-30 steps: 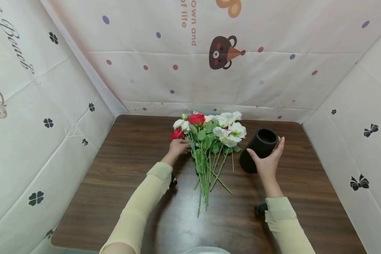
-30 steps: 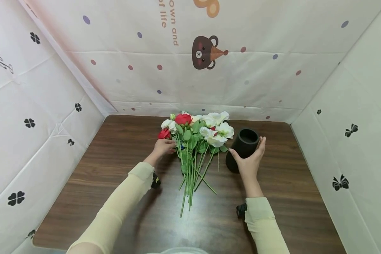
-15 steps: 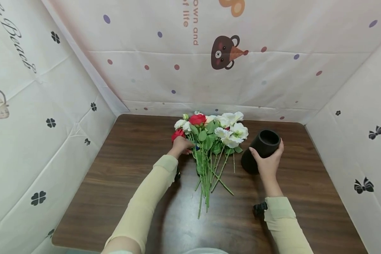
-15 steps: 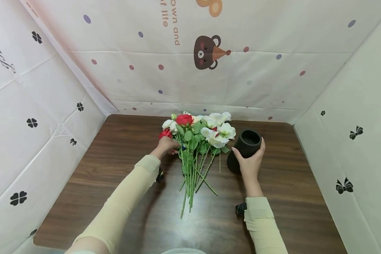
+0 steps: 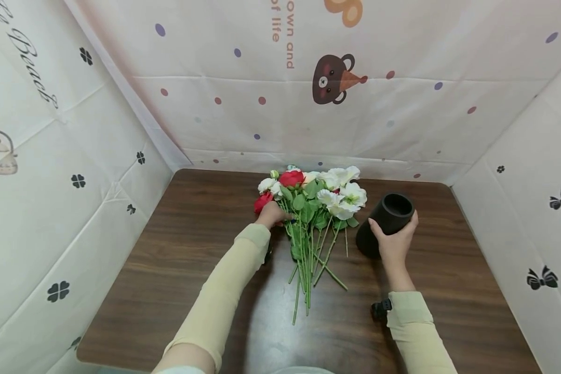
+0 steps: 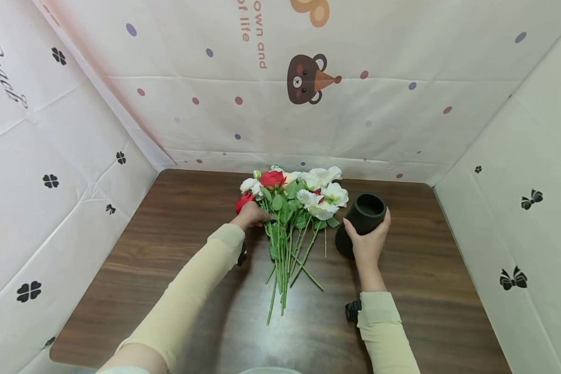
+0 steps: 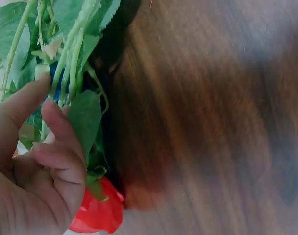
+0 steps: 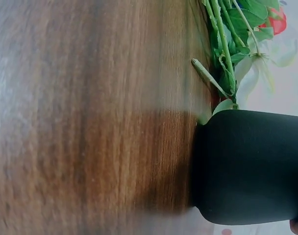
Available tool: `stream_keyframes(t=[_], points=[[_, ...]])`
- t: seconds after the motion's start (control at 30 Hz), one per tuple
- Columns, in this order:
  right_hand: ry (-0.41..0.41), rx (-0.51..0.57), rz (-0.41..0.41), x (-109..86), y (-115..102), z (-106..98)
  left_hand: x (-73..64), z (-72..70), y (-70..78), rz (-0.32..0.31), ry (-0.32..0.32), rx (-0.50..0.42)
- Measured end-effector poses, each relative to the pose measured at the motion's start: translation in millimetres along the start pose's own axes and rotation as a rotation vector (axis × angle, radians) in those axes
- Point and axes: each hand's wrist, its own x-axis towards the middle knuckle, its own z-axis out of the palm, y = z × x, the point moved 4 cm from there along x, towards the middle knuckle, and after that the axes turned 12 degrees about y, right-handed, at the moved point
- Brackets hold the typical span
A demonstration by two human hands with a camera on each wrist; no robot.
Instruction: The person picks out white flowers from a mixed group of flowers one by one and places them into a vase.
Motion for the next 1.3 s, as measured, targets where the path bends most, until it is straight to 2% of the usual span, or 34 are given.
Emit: stream_keyframes(t=[0.2, 0.53, 0.77, 0.97, 1.13, 1.3], points=[[-0.016, 0.005, -0.002, -0.4, 0.0, 0.8, -4.1, -1.9, -4.1, -0.072, 0.022, -0.108], [-0.004, -0.016, 0.004, 0.7, 0.3, -2.6, -21.7, -13.5, -7.5, -0.019, 0.045, -0.162], [-0.001, -0.013, 0.002, -1.7, -0.3, -2.8, -21.5, -15.2, -14.9, -0.014, 0.1, -0.215], [0.017, 0.0, 0.002, -5.1, -0.1, -2.1, -24.2, -16.2, -13.7, -0.005, 0.15, -0.223], [0.034, -0.003, 0.008, -4.5, 0.0, -1.2, -27.6, -24.9, -6.8, -0.011, 0.186, -0.232], [0.037, -0.019, -0.005, -4.6, -0.5, -0.9, -32.3, -35.2, -9.0, -0.001, 0.186, -0.311]])
